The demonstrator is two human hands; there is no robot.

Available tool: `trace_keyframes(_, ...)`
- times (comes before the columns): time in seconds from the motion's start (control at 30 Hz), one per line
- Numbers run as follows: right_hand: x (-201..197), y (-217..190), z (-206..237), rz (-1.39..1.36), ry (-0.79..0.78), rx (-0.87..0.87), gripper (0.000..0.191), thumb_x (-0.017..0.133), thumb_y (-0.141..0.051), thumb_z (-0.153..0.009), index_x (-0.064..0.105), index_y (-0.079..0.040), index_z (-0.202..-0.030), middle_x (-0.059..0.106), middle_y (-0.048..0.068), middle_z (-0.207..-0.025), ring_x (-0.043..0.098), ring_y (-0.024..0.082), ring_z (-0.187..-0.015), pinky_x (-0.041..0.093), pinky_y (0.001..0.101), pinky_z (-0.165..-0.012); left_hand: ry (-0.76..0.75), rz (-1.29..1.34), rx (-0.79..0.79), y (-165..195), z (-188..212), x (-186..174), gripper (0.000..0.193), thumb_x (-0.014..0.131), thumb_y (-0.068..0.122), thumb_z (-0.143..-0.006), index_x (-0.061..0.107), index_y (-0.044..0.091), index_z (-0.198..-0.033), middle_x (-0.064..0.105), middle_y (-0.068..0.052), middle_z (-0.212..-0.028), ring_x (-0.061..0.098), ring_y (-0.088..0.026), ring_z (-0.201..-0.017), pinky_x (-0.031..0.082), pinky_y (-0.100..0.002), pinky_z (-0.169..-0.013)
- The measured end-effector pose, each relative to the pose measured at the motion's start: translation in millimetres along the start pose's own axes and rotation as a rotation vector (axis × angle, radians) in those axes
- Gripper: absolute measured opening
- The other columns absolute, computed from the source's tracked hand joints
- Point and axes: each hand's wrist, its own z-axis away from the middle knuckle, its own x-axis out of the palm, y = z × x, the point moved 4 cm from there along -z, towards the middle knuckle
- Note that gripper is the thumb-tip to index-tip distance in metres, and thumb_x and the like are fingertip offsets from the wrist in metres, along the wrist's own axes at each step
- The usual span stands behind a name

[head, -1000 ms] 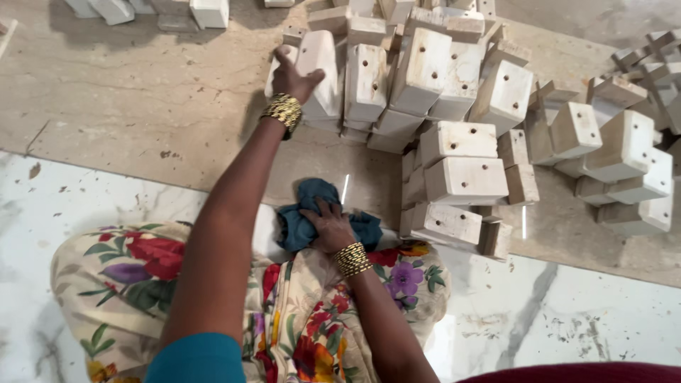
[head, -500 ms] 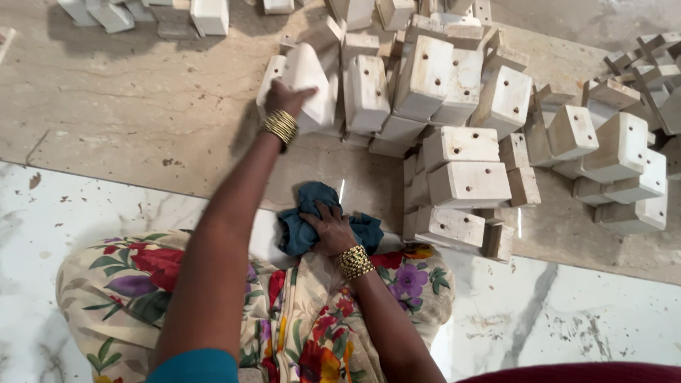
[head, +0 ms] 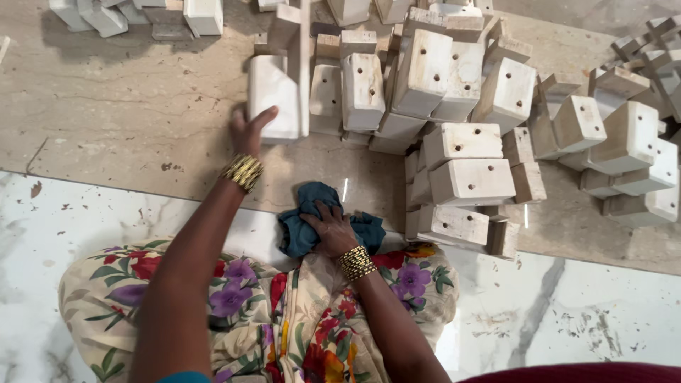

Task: The person sits on the floor and wipes white ceramic blocks one at a time with a blue cloth, then places each wiped block onto a growing stack of similar blocks on the floor beside them.

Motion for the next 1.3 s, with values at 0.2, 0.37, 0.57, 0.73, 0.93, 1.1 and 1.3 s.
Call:
trace_keyframes(0.2, 5, 4, 2, 0.031, 0.005, -0.013, 0.091, 0.091, -0.033, -0.060, 0.053, -0.036, -0.143, 0.034, 0.012, -0.160, 0.035, 0.046, -0.139, 0.036, 0.0672, -0.105, 0.039, 0.143, -0.017, -1, 48, -97, 0.074, 0.090, 0.026, -0.078, 0.059, -0.010, -0.135, 0.070, -0.016, -0.121, 0.068, -0.021, -0.105, 0.057, -0.032, -0.095)
trace_keyframes(0.37, 8, 0, -3, 0.017, 0.016, 0.015, 0.092, 0.091, -0.037, -0.058, 0.053, -0.039, -0.142, 0.032, 0.011, -0.162, 0.034, 0.046, -0.140, 0.036, 0.0662, -0.107, 0.169, -0.366, 0.099, 0, 78, -195, 0.090, 0.091, 0.031, -0.069, 0.050, -0.004, -0.142, 0.066, -0.018, -0.130, 0.067, -0.026, -0.114, 0.057, -0.037, -0.097)
trace_keyframes(0.57, 8, 2, -5, 0.024, 0.140, 0.055, 0.099, 0.092, -0.035, -0.055, 0.051, -0.038, -0.145, 0.022, 0.015, -0.164, 0.019, 0.051, -0.148, 0.025, 0.0668, -0.112, 0.061, -0.818, 0.091, -13, 98, -239, 0.093, 0.095, 0.031, -0.064, 0.054, 0.003, -0.143, 0.065, -0.022, -0.133, 0.064, -0.036, -0.119, 0.051, -0.045, -0.104)
trace_keyframes(0.73, 5, 10, 2, -0.065, 0.118, 0.054, 0.098, 0.091, -0.036, -0.058, 0.049, -0.039, -0.146, 0.024, 0.013, -0.165, 0.023, 0.049, -0.149, 0.026, 0.0651, -0.114, -0.211, -0.991, 0.164, -19, 94, -227, 0.098, 0.094, 0.026, -0.059, 0.049, 0.010, -0.144, 0.061, -0.019, -0.137, 0.060, -0.039, -0.123, 0.050, -0.047, -0.101)
trace_keyframes(0.93, 2, 12, 6, -0.056, 0.107, 0.060, 0.088, 0.081, -0.018, -0.060, 0.055, -0.036, -0.143, 0.032, 0.012, -0.163, 0.032, 0.046, -0.144, 0.032, 0.0601, -0.114, -0.394, -1.375, 0.249, -30, 62, -235, 0.093, 0.083, 0.007, -0.057, 0.049, 0.017, -0.143, 0.060, -0.015, -0.131, 0.054, -0.038, -0.122, 0.045, -0.055, -0.100)
trace_keyframes(1.1, -8, 19, 9, -0.175, 0.210, 0.092, 0.082, 0.061, 0.003, -0.062, 0.066, -0.031, -0.136, 0.047, 0.017, -0.155, 0.047, 0.045, -0.137, 0.042, 0.0487, -0.115, -0.396, -1.210, 0.468, -26, 47, -245, 0.087, 0.081, 0.008, -0.057, 0.054, 0.022, -0.138, 0.059, -0.009, -0.136, 0.049, -0.036, -0.133, 0.039, -0.054, -0.111)
trace_keyframes(1.3, -55, 32, -14, -0.218, 0.527, 0.254, 0.075, 0.065, 0.000, -0.073, 0.062, -0.027, -0.143, 0.049, 0.024, -0.146, 0.046, 0.048, -0.132, 0.040, 0.0530, -0.113, -0.439, -1.169, 0.446, -25, 86, -197, 0.089, 0.097, 0.041, -0.058, 0.055, 0.021, -0.134, 0.058, -0.004, -0.130, 0.049, -0.030, -0.126, 0.035, -0.056, -0.104)
